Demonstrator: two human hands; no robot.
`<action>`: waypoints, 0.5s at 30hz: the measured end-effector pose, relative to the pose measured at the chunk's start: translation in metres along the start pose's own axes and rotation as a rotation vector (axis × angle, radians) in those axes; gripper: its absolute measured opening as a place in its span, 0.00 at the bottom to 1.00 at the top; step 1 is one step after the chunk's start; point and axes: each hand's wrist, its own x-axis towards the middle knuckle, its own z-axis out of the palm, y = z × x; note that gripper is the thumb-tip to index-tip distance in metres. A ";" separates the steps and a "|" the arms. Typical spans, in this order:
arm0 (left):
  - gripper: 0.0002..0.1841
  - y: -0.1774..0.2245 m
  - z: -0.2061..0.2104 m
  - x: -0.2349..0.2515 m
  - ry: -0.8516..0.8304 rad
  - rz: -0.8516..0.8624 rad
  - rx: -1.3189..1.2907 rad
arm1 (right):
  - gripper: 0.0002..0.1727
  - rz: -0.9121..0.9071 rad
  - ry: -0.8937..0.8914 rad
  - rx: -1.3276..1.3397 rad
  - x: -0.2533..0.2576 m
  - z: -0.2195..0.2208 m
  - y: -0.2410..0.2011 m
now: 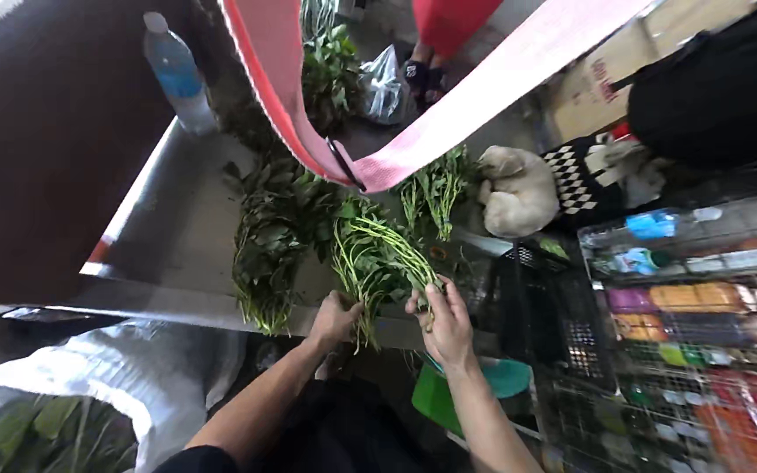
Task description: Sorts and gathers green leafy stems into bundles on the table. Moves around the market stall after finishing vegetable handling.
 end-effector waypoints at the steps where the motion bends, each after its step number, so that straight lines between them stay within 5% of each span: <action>1: 0.32 0.004 -0.001 -0.004 0.038 0.007 0.014 | 0.16 0.018 0.021 0.034 -0.001 -0.001 0.004; 5: 0.23 0.017 -0.003 -0.029 0.186 0.166 -0.145 | 0.17 0.112 0.048 -0.051 -0.009 -0.009 0.024; 10: 0.22 0.023 0.013 -0.034 -0.337 0.100 -0.408 | 0.13 0.226 -0.196 -0.684 -0.003 -0.022 0.028; 15: 0.21 0.008 0.051 -0.030 -0.293 0.157 -0.189 | 0.13 0.301 -0.296 -0.332 0.003 -0.047 0.042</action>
